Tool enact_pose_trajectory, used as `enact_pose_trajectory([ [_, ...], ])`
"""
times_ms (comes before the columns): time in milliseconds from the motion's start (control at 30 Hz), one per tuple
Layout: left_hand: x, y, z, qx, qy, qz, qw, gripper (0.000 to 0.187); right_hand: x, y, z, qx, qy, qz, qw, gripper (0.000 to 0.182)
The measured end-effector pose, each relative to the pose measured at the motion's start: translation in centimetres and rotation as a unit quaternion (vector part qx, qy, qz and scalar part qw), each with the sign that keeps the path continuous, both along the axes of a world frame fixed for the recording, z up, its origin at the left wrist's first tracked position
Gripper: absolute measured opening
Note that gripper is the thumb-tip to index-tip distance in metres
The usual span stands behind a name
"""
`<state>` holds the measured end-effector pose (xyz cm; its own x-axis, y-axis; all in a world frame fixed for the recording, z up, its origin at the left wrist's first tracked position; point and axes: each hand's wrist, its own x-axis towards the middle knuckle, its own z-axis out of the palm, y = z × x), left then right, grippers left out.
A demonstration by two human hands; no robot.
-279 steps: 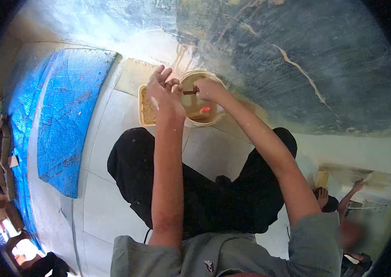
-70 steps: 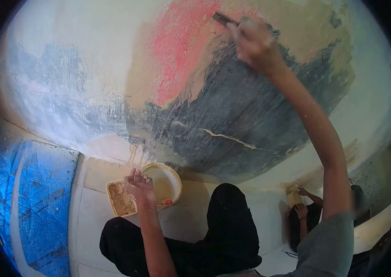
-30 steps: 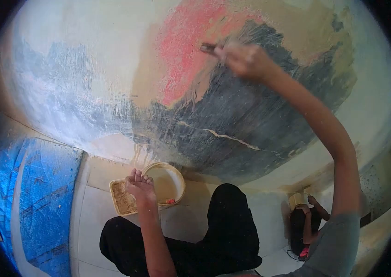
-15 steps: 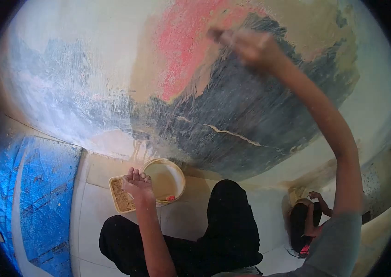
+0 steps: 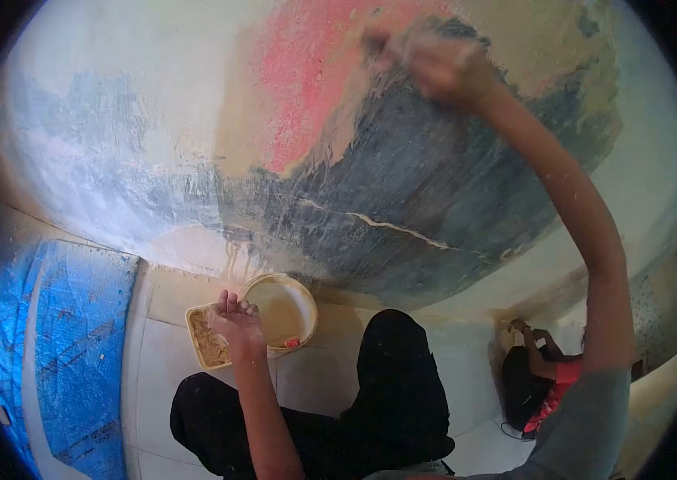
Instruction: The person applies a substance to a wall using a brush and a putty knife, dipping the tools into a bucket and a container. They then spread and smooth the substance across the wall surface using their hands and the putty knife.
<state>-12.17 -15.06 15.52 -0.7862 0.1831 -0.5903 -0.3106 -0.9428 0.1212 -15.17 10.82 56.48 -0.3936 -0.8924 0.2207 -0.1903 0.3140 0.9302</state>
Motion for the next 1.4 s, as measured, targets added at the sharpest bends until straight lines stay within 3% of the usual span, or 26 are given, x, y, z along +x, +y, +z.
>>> enact_pose_trajectory([
  [100,0.3,0.2,0.4,0.0,-0.02,0.007,1.0,0.036,0.0,-0.1,0.5,-0.066,0.115,-0.055,0.99,0.021],
  [167,0.3,0.3,0.8,0.005,-0.011,0.0,1.0,0.036,-0.8,-0.6,-2.9,0.004,-0.009,0.045,0.999,0.019],
  [200,0.2,0.4,0.8,0.003,-0.009,-0.001,1.0,0.036,-0.6,-0.5,-2.0,0.002,-0.006,0.044,0.999,0.019],
  [267,0.2,0.3,0.3,0.006,-0.013,-0.002,1.0,0.035,-0.4,-0.1,0.2,0.033,0.076,-0.139,0.987,0.015],
  [367,0.4,0.5,0.5,-0.006,-0.005,0.0,1.0,0.034,-0.9,1.0,-0.1,0.001,0.108,-0.161,0.981,0.012],
  [400,0.3,0.7,0.5,-0.001,-0.003,0.003,1.0,0.034,-1.1,-1.4,-2.2,0.036,0.036,0.062,0.997,0.006],
  [433,0.1,0.7,0.0,0.006,-0.005,0.004,1.0,0.034,-0.9,-1.4,-1.7,0.036,0.039,0.061,0.997,0.006],
  [533,0.2,0.4,0.0,0.006,-0.006,0.001,1.0,0.033,0.5,-1.0,1.8,-0.032,0.064,-0.125,0.99,0.007],
  [567,0.3,0.3,0.1,0.008,-0.004,0.002,1.0,0.033,0.3,-0.9,0.9,-0.031,0.062,-0.124,0.99,0.007],
  [633,0.3,0.2,0.0,0.011,-0.004,-0.001,1.0,0.033,-0.7,-0.7,-2.3,0.039,0.044,0.008,0.998,0.011],
  [667,0.1,0.2,0.1,0.01,0.001,-0.009,1.0,0.033,-0.6,-1.2,-3.9,0.062,-0.037,0.034,0.997,0.014],
  [700,0.1,0.1,0.2,0.008,0.003,-0.009,1.0,0.033,-0.5,-0.8,-2.5,0.06,-0.035,0.033,0.997,0.014],
  [767,0.1,-0.1,0.1,0.013,-0.013,0.004,1.0,0.033,-0.4,-0.2,1.3,-0.038,0.041,-0.071,0.996,0.021],
  [867,0.2,-0.1,-0.2,0.014,0.013,0.015,1.0,0.034,-0.5,-1.4,-1.7,0.031,0.089,-0.083,0.992,0.018],
  [900,0.2,0.0,-0.1,0.017,0.014,0.015,1.0,0.034,-0.8,-1.6,-1.1,0.034,0.091,-0.083,0.992,0.018],
  [967,0.0,-0.4,-0.2,0.0,0.003,0.001,1.0,0.035,-1.1,-2.0,0.3,0.07,0.025,0.032,0.997,0.015],
  [1000,0.2,-0.5,-0.2,-0.002,0.0,-0.002,1.0,0.035,0.0,-1.6,2.1,-0.02,0.012,-0.11,0.994,0.015],
  [1100,0.4,-0.2,0.0,0.009,-0.002,0.005,1.0,0.036,-0.4,-1.4,-0.5,0.0,0.07,-0.15,0.986,0.016],
  [1133,0.3,0.0,-0.1,0.015,0.004,0.004,1.0,0.036,-1.3,-1.7,-2.4,0.013,-0.047,0.088,0.995,0.013],
  [1167,0.1,-0.2,-0.2,0.015,0.012,-0.001,1.0,0.036,-1.1,-1.3,-1.7,0.013,-0.044,0.088,0.995,0.013],
  [1233,0.1,-0.4,-0.3,0.016,0.013,0.002,1.0,0.035,-0.6,-0.2,0.4,-0.043,0.025,-0.057,0.997,0.013],
  [1267,0.3,-0.4,-0.4,0.02,0.011,0.005,1.0,0.034,0.7,-1.5,1.9,-0.073,0.106,-0.07,0.989,0.016],
  [1333,0.3,-0.7,0.1,0.016,0.004,0.005,1.0,0.033,-0.4,-0.1,-2.2,-0.015,0.055,-0.053,0.997,0.016],
  [1400,0.1,-0.3,0.4,0.013,0.003,0.006,1.0,0.033,-0.8,-1.1,-2.4,0.043,0.01,-0.035,0.998,0.016],
])
